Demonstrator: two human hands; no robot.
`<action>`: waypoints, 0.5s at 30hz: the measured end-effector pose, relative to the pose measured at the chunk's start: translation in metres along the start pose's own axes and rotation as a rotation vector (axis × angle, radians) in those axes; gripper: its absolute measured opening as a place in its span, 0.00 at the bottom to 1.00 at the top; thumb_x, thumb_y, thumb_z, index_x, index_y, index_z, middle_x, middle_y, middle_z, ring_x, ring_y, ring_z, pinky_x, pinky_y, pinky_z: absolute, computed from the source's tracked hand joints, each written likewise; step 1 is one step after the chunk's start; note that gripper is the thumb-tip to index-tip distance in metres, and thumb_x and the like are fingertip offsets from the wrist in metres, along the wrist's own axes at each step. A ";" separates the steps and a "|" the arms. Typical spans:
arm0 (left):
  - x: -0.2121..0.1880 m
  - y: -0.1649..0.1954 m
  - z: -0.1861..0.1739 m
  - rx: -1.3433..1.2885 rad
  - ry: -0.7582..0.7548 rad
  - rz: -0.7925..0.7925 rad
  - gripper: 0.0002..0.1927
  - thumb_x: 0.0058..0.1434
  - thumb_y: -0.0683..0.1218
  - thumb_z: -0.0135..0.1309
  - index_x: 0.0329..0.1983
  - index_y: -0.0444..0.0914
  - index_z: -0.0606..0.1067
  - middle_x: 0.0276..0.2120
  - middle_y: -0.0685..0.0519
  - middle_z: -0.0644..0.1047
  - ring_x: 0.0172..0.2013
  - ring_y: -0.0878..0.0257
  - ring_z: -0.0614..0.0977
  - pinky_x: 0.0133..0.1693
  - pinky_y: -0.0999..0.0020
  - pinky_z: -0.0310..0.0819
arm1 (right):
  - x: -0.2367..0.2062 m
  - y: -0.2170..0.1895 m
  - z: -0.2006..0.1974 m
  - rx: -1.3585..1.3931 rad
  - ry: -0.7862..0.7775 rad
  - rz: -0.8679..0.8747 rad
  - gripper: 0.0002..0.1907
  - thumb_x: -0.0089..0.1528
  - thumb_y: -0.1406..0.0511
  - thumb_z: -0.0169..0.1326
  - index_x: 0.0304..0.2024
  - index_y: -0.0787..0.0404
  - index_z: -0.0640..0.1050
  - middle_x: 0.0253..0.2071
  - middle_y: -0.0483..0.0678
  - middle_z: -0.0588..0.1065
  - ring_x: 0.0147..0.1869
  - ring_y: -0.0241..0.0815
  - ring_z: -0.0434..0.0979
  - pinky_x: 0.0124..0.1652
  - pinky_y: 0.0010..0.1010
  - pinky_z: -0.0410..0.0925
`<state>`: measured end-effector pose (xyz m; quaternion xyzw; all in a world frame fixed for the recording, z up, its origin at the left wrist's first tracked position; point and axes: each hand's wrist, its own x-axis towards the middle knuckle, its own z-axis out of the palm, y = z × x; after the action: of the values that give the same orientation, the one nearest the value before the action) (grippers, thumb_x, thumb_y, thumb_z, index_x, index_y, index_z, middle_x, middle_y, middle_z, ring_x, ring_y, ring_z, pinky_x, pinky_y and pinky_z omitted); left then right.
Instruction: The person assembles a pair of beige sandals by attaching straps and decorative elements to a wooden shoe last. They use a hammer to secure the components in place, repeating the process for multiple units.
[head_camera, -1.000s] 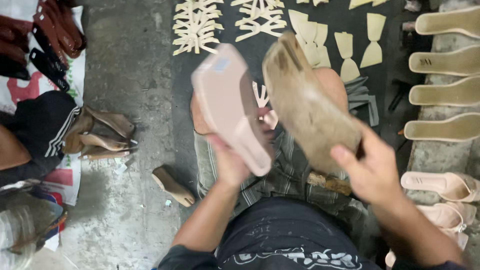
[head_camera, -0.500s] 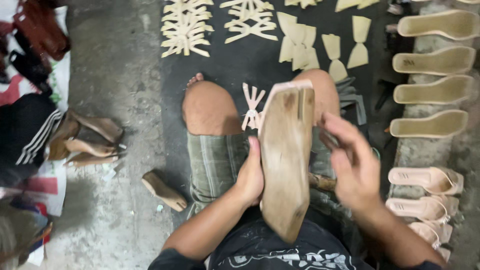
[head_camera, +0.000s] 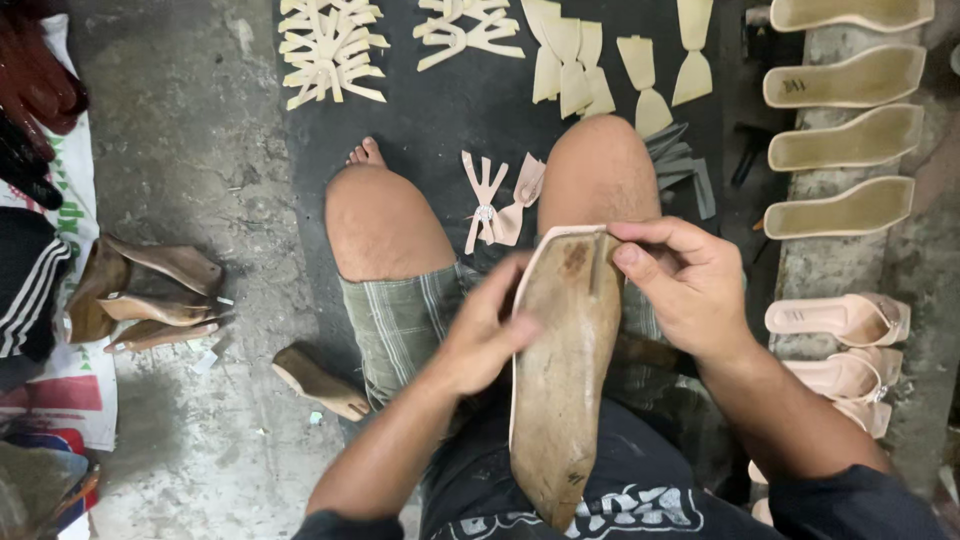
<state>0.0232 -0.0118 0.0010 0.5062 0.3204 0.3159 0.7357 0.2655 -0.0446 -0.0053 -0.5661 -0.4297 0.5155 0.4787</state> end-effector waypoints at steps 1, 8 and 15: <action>0.007 0.005 -0.005 0.080 0.004 -0.072 0.43 0.59 0.67 0.54 0.64 0.30 0.67 0.53 0.44 0.77 0.54 0.60 0.78 0.56 0.65 0.74 | -0.003 0.004 -0.002 -0.013 0.031 0.022 0.13 0.69 0.70 0.57 0.56 0.70 0.78 0.50 0.49 0.79 0.51 0.33 0.77 0.51 0.24 0.71; 0.016 0.028 -0.025 -0.045 0.081 -0.216 0.34 0.54 0.46 0.69 0.62 0.31 0.69 0.51 0.51 0.78 0.52 0.65 0.79 0.55 0.68 0.75 | -0.080 0.049 -0.024 -0.721 -0.158 -0.231 0.33 0.53 0.65 0.65 0.60 0.66 0.71 0.66 0.70 0.65 0.70 0.61 0.66 0.62 0.42 0.65; 0.036 -0.004 -0.052 -0.244 0.206 -0.270 0.38 0.54 0.40 0.67 0.67 0.31 0.64 0.54 0.48 0.75 0.55 0.62 0.77 0.59 0.64 0.72 | -0.119 0.053 -0.063 -0.658 0.014 -0.107 0.26 0.55 0.62 0.63 0.54 0.60 0.72 0.63 0.60 0.70 0.70 0.55 0.69 0.67 0.42 0.63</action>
<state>0.0041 0.0439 -0.0233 0.3305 0.4184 0.3010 0.7907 0.3161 -0.1765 -0.0367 -0.6704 -0.5990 0.3194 0.2997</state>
